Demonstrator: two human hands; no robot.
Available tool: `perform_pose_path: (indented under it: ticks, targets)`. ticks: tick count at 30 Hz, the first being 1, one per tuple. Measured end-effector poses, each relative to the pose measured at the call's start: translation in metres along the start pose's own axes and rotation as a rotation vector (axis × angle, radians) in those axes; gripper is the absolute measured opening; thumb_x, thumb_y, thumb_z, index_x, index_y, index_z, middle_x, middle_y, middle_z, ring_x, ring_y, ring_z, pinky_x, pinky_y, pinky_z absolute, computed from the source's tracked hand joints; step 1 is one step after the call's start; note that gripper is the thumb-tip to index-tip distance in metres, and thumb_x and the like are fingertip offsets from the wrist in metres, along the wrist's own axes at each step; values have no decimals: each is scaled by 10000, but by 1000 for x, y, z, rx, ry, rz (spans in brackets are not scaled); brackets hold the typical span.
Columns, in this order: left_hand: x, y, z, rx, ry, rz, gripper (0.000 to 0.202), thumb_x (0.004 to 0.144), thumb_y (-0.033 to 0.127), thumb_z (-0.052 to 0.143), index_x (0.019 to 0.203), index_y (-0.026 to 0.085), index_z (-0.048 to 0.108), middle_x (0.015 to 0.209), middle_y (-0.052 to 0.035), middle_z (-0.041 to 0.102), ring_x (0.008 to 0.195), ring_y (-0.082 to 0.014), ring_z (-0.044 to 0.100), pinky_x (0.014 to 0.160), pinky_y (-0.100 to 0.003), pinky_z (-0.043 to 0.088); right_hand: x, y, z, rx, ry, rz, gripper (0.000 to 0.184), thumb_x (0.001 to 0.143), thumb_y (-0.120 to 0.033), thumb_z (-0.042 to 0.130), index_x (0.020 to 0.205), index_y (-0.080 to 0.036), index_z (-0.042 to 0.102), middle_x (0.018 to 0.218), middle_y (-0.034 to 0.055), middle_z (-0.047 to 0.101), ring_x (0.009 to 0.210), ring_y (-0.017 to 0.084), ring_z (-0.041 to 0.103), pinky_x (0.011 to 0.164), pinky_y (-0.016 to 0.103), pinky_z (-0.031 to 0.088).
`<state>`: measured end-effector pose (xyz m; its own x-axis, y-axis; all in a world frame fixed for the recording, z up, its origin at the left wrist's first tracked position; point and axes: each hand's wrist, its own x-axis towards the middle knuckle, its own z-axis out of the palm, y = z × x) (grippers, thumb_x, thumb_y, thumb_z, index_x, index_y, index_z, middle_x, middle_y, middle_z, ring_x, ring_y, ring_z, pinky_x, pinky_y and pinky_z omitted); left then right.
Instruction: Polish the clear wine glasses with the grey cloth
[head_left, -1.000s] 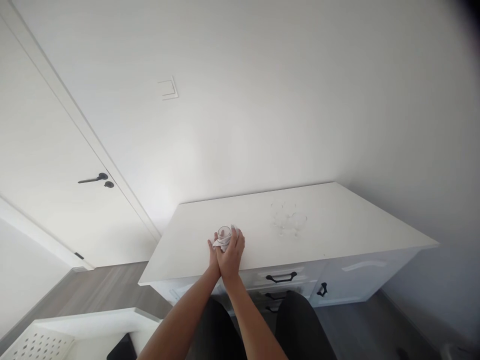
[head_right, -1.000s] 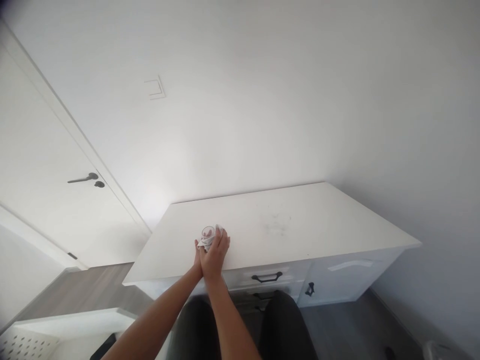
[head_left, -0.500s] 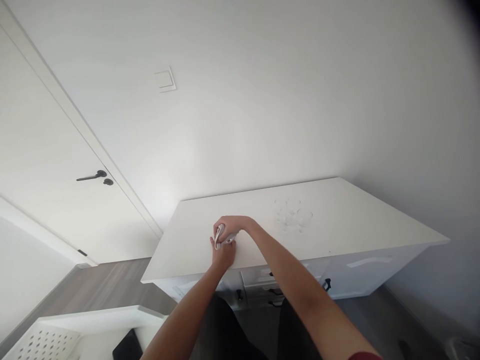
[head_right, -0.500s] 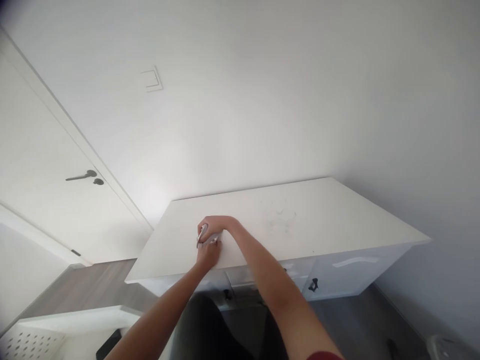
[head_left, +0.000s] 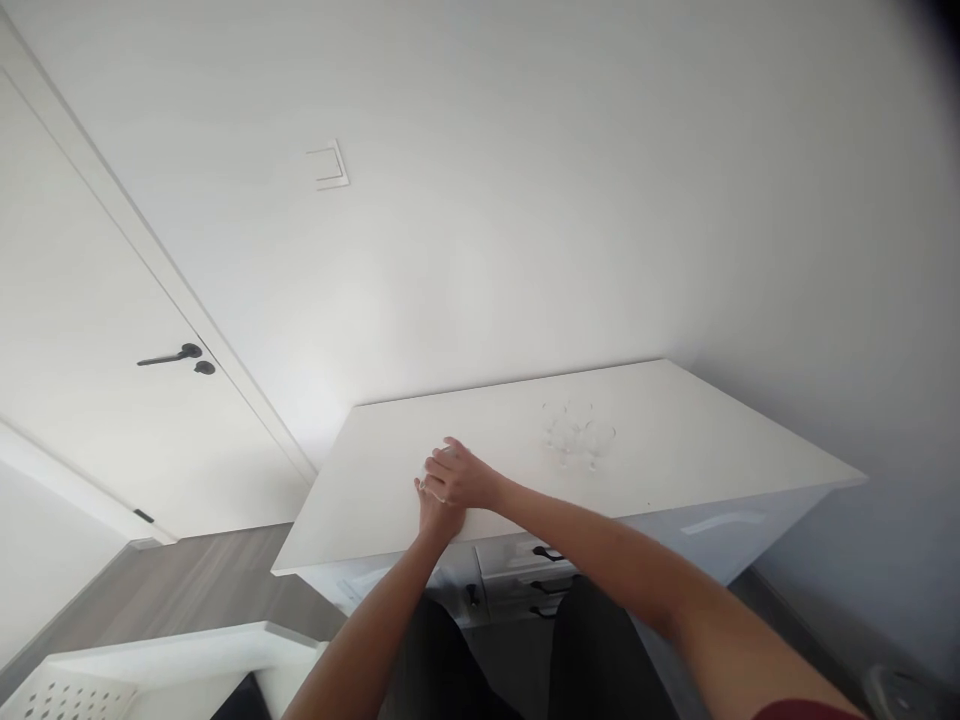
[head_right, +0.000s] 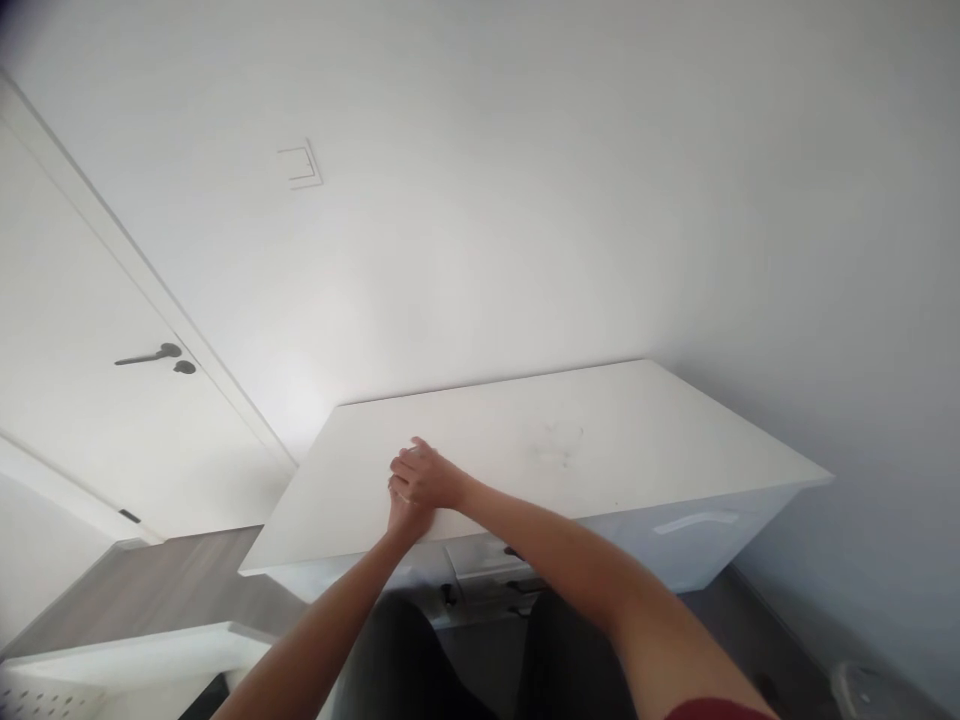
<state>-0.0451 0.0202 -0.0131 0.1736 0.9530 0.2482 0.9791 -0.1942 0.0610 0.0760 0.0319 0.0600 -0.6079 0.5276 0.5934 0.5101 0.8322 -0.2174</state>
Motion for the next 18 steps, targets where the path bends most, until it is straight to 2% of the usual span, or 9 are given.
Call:
perform_pose_path:
  ticks: [1,3,6,8,9,11,14,16,18]
  targets:
    - [-1,0,0,4,-9,12,610,1028,238,431,1629,161,353,1653,-196,401,1518,-406,350,1269,-656,211,-5,1,0,-2,16,-7,205,976,-217,559,1062,-280,734,1261,61,714,1281,236,581,1238,570,322]
    - [-2,-1,0,-3,-50,36,626,1024,226,451,1633,133,341,1672,-208,367,1553,-435,279,1270,-698,154,-11,-7,12,16,212,167,272,944,-227,599,1198,-244,695,1409,107,631,1401,279,496,1250,595,294]
    - [-2,-4,-1,-18,-107,42,657,987,210,539,1624,169,381,1668,-192,386,1567,-435,262,1280,-695,158,-8,-29,46,188,629,620,562,859,-253,671,1400,-163,548,1488,202,527,1433,301,460,1168,505,442]
    - [-2,-5,0,-7,-119,39,688,949,192,598,1612,189,416,1647,-189,425,1560,-433,289,1284,-690,167,-4,-37,62,397,698,847,602,826,-293,691,1392,-181,520,1368,185,612,1300,292,571,1063,466,524]
    - [-1,-5,1,-1,-120,41,688,941,188,605,1606,183,428,1629,-194,452,1552,-437,308,1281,-692,174,-3,-36,64,527,670,902,571,797,-321,719,1327,-191,551,1270,159,665,1201,285,624,1010,446,549]
    - [0,-5,3,3,-110,44,657,964,201,560,1607,167,426,1616,-198,472,1544,-446,324,1269,-707,190,-5,-26,58,816,528,893,489,713,-377,785,1135,-203,609,1065,96,719,1007,260,674,915,401,572]
    - [2,-4,5,-15,-91,21,624,1008,229,453,1627,188,388,1666,-171,409,1569,-455,268,1243,-740,203,-15,1,29,1220,302,703,435,677,-446,787,1000,-202,627,947,54,712,901,219,673,814,320,558]
    - [3,-2,5,-39,-91,-3,628,1010,232,428,1634,198,373,1683,-156,384,1579,-450,245,1241,-744,191,-14,15,6,1316,226,623,418,681,-471,775,967,-201,632,882,31,697,827,192,660,746,282,532]
    - [3,-2,6,-64,-59,-5,624,1008,225,425,1629,192,380,1668,-157,412,1569,-431,280,1259,-715,177,-2,22,-14,1206,17,536,405,638,-421,820,940,-199,668,849,11,696,795,182,648,708,267,504]
